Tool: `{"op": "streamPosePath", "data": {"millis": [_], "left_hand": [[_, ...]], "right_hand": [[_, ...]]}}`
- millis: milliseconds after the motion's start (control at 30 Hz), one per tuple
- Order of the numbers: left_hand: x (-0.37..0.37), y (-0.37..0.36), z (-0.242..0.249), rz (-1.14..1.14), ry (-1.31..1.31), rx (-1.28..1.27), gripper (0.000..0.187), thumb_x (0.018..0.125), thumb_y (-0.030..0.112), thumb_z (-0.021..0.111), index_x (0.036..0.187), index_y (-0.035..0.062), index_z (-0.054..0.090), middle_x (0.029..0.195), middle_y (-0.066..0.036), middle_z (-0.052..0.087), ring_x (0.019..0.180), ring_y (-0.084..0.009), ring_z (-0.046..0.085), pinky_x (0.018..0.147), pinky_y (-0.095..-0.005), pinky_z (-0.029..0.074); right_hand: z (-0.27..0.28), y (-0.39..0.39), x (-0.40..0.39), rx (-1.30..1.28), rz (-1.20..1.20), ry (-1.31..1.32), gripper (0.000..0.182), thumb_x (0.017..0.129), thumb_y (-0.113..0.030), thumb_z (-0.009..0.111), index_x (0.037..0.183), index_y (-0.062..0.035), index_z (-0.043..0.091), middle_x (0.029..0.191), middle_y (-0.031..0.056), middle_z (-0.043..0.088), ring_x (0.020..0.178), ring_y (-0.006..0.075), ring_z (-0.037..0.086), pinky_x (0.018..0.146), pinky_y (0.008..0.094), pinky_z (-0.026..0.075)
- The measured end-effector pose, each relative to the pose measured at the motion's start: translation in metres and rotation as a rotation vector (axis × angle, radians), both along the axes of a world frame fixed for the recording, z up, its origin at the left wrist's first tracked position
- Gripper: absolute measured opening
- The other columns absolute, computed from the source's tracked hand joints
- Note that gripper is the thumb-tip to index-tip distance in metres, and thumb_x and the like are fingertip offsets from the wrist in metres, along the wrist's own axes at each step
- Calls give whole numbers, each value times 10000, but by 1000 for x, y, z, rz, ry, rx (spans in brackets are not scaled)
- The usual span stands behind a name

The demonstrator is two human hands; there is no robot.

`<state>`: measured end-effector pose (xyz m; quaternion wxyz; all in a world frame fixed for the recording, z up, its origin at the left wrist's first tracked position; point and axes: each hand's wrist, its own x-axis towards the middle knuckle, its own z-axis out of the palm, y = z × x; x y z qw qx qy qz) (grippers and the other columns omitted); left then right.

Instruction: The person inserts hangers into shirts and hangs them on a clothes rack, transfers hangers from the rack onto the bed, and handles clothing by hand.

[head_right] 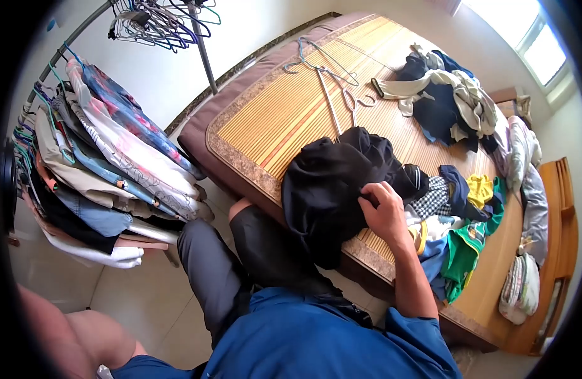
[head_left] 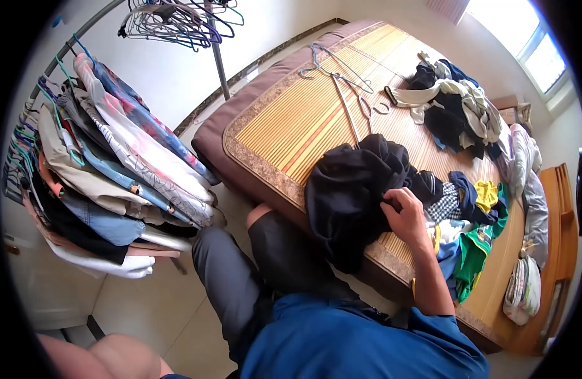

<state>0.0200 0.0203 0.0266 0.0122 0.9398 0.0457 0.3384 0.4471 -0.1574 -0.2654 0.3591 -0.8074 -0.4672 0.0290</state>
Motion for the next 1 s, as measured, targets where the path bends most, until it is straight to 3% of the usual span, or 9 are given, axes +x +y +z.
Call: {"op": "streamPosePath", "data": {"millis": [200,233,267,333,400,500,733,867,1000], "left_hand": [[22,1,5,-48,-238,138,596,1125,564,354,1515,114,383,950,-13,450,752,-154,431,714,-352,407],[39,13,-26,-105,-587,164,531,1155,410,301,994,-14,577,820,-134,587,661,-247,542,616,-386,521],[37,17,-50,-132,-589,155,531,1155,410,301,994,-14,577,820,-134,587,661,-247,542,616,-386,521],[32,16,-81,-126,-392,-243,304,972,236,620,997,-63,665,993,-220,643,826,-298,570,692,-536,459],[63,3,-117,35,-314,-395,70,934,-18,676,963,-47,732,886,-149,693,790,-250,634,709,-391,513],[80,4,-198,48,-168,-742,132,928,-11,742,1055,-44,747,917,-155,746,785,-241,706,723,-335,556],[80,-29,-325,-221,-183,-2334,573,1051,499,621,1320,-7,632,1253,-101,695,1156,-185,661,859,-341,581],[48,-24,-297,93,-238,-2297,136,1012,182,654,1041,55,692,973,-38,686,887,-143,670,799,-304,541],[13,-17,-304,306,-642,-2116,182,962,94,669,1110,-2,715,1023,-82,739,906,-196,717,837,-328,572]], "right_hand": [[4,-6,24,73,-329,-496,471,848,-203,816,1255,-43,642,1186,194,673,1168,411,607,1065,504,440],[4,-10,30,28,-413,-544,526,875,-270,796,1320,-54,616,1220,203,676,1195,426,600,1072,531,419],[4,-13,37,21,-440,-545,526,875,-270,796,1320,-54,616,1220,203,676,1195,426,600,1072,531,419],[2,-21,48,-390,-555,-359,539,890,-297,785,1339,-56,610,1233,196,693,1222,415,610,1058,547,415],[-2,-28,52,-472,-508,-276,411,910,-274,774,1225,-35,662,1096,233,722,1098,439,668,966,545,480],[7,-19,12,-137,-271,-124,272,911,-214,768,928,35,660,881,293,662,876,504,654,749,515,516],[27,46,-171,134,744,76,250,858,-148,806,1062,-40,709,833,106,642,763,309,673,676,427,560],[17,63,-217,176,907,171,317,849,-172,830,1090,-6,709,954,137,682,888,329,684,754,415,569],[25,74,-211,328,994,203,406,811,-176,866,1143,-10,701,1102,140,675,1031,325,665,893,434,542]]}}
